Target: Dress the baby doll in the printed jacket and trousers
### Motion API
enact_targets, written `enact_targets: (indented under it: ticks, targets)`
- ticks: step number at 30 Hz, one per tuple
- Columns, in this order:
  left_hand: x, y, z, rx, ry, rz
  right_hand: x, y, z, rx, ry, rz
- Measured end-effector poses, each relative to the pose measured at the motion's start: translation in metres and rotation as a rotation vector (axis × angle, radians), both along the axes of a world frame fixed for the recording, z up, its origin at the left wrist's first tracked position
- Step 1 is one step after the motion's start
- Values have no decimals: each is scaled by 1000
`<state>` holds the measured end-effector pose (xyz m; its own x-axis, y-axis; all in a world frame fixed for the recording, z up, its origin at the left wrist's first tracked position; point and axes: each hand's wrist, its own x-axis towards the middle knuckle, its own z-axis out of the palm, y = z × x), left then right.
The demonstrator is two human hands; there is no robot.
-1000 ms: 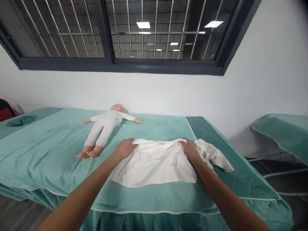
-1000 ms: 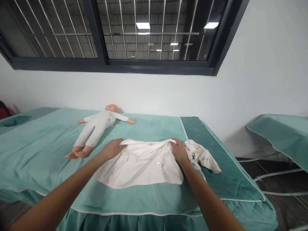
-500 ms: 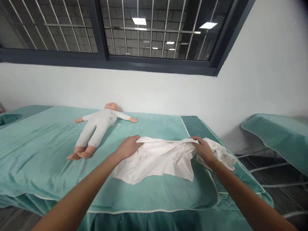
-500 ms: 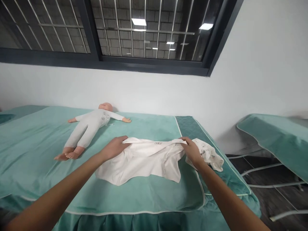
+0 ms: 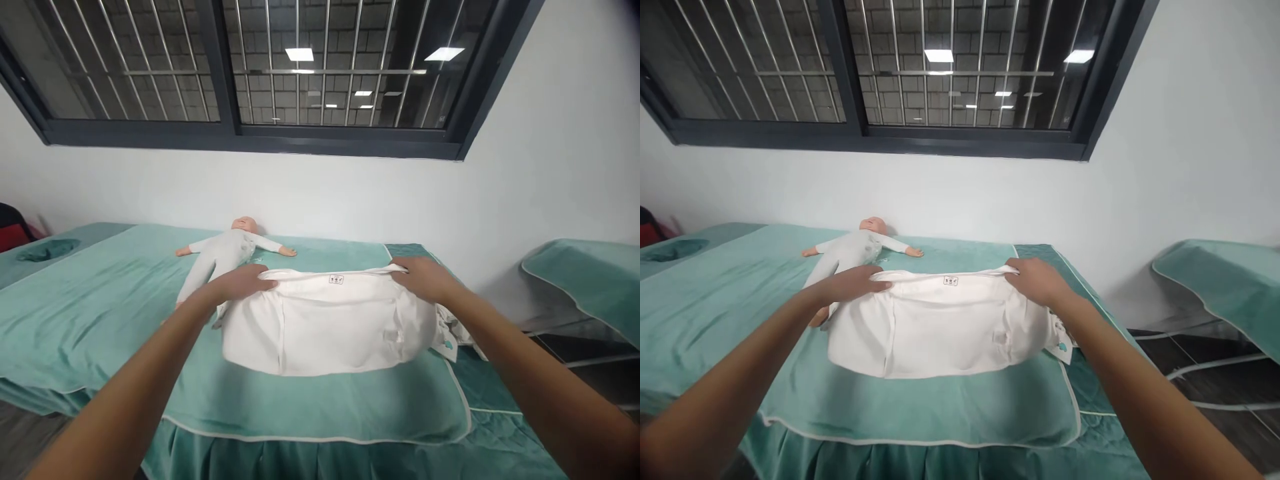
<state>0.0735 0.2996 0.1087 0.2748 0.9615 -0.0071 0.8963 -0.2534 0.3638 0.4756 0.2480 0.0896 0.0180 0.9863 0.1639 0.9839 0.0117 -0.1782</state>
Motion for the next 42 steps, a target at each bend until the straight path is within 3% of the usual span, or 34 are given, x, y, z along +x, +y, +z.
enact_targets:
  ticks: [2, 5, 8, 11, 13, 19, 24, 28, 33, 42]
  targets:
    - [4, 13, -21, 23, 40, 87, -13, 12, -7, -21, -111, -29]
    - [25, 14, -58, 163, 59, 178, -42, 20, -29, 104, -203, -106]
    - [56, 2, -98, 233, 48, 54, -78, 19, -64, 255, -215, -52]
    - [82, -3, -129, 210, 41, -77, -104, 18, -99, 154, -4, 78]
    - [92, 4, -141, 190, 57, -69, -112, 23, -116, 90, 82, 74]
    - [108, 38, -148, 162, 108, 100, -122, 59, -132, -4, 149, -130]
    - [127, 44, -147, 199, 80, 189, -142, 80, -137, 28, 186, -199]
    - [135, 50, -147, 233, 52, 201, -146, 86, -143, 103, 213, -254]
    - [137, 73, -154, 270, 42, 181, -133, 96, -148, 309, 217, -229]
    - [136, 111, -172, 240, 97, 78, -103, 129, -174, 187, 182, -234]
